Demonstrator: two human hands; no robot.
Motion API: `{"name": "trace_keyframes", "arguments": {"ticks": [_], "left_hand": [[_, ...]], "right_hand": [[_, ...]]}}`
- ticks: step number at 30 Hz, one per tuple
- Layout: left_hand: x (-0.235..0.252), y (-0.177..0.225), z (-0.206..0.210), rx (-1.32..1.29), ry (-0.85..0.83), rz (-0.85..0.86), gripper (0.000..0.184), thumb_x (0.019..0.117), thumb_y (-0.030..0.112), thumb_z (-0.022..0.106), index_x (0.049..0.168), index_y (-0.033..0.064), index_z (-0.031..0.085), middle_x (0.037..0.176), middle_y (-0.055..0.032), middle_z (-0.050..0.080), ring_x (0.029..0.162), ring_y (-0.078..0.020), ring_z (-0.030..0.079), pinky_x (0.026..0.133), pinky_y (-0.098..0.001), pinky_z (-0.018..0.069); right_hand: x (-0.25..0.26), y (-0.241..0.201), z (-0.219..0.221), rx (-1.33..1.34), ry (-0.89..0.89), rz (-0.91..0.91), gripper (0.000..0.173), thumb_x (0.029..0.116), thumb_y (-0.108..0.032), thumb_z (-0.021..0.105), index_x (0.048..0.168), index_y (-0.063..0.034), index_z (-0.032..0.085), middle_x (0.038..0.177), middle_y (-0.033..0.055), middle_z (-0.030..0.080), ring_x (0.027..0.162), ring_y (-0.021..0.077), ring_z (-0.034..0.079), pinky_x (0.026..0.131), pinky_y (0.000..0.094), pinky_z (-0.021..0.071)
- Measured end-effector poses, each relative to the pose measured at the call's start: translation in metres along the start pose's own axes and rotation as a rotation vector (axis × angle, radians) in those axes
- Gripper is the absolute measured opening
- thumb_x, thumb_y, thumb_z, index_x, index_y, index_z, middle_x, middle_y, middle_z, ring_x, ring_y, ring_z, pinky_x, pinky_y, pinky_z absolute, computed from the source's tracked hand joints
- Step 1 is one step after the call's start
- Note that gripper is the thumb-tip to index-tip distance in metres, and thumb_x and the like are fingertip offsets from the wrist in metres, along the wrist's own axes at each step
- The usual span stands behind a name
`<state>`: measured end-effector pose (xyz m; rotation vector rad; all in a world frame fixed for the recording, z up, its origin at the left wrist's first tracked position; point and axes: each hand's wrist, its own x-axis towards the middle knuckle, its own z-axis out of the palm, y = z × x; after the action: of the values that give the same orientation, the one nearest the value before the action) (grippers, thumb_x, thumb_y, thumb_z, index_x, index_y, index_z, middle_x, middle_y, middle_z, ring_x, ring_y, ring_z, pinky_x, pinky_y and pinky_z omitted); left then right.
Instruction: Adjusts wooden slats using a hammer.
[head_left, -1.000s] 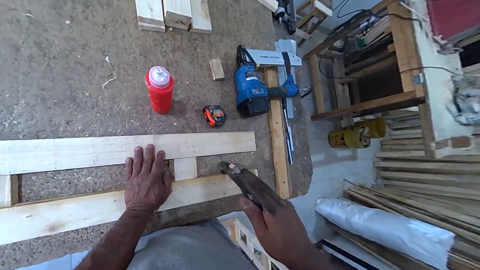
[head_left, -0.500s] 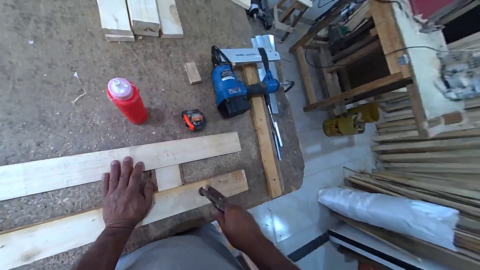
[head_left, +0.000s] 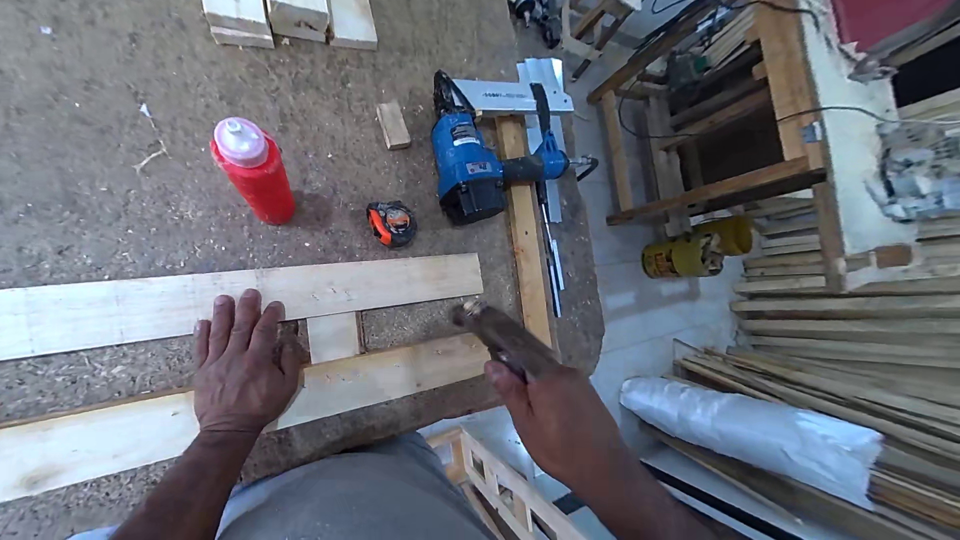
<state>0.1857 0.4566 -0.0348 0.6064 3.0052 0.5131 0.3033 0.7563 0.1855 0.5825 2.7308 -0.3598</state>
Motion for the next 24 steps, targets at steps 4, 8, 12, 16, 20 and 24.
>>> {"name": "trace_keyframes", "arguments": {"ticks": [4,8,12,16,20,24], "left_hand": [[0.0,-0.003,0.003,0.003,0.024,0.013,0.063,0.096,0.05,0.037,0.147,0.0185,0.056,0.164,-0.0071,0.039,0.156,-0.033,0.027,0.125,-0.0587,0.0189],[0.001,-0.001,0.003,0.0,0.041,0.017,0.061,0.0949,0.046,0.039,0.145,0.018,0.058,0.162,-0.0082,0.042,0.154,-0.034,0.03,0.124,-0.0593,0.0209],[0.0,-0.001,0.001,0.011,0.017,0.015,0.063,0.0944,0.048,0.037,0.146,0.0183,0.057,0.163,-0.0078,0.041,0.155,-0.0339,0.028,0.124,-0.0594,0.0196],[0.002,0.0,0.001,0.004,0.029,0.018,0.064,0.0937,0.05,0.037,0.145,0.0164,0.058,0.162,-0.0095,0.042,0.155,-0.0353,0.029,0.124,-0.0588,0.0203],[0.0,0.0,0.0,0.001,0.007,-0.006,0.065,0.0918,0.05,0.039,0.144,0.0167,0.058,0.162,-0.0089,0.042,0.155,-0.0352,0.028,0.124,-0.0591,0.0182],[0.0,0.0,-0.001,0.003,-0.003,-0.01,0.065,0.0919,0.05,0.039,0.145,0.0161,0.058,0.163,-0.0093,0.041,0.155,-0.0351,0.028,0.125,-0.0593,0.0177]], "right_hand": [[-0.015,0.039,0.106,0.346,0.375,-0.176,0.058,0.1101,-0.05,0.036,0.106,-0.0015,0.068,0.077,0.0096,0.069,0.068,0.0163,0.07,0.063,0.0364,0.0608],[-0.014,0.031,0.098,0.217,-0.211,0.231,0.061,0.107,-0.053,0.036,0.116,-0.0015,0.067,0.091,0.0157,0.071,0.088,0.0316,0.072,0.079,0.0522,0.0576],[-0.031,0.038,0.132,0.432,0.355,0.022,0.06,0.1086,-0.05,0.038,0.101,0.0012,0.069,0.072,0.007,0.067,0.062,0.0137,0.066,0.06,0.0351,0.0589],[-0.006,0.031,0.093,0.176,-0.401,0.293,0.06,0.1086,-0.052,0.036,0.126,-0.0009,0.063,0.106,0.0202,0.071,0.104,0.0359,0.07,0.09,0.0553,0.0556],[0.012,0.023,0.019,0.133,-0.297,0.308,0.057,0.1063,-0.053,0.043,0.114,-0.0018,0.068,0.093,0.0171,0.071,0.092,0.0334,0.071,0.083,0.0539,0.0562],[0.012,0.052,0.029,0.041,-0.038,0.101,0.057,0.1073,-0.052,0.04,0.101,-0.0046,0.07,0.076,0.0119,0.066,0.072,0.028,0.069,0.066,0.0474,0.058]]}}
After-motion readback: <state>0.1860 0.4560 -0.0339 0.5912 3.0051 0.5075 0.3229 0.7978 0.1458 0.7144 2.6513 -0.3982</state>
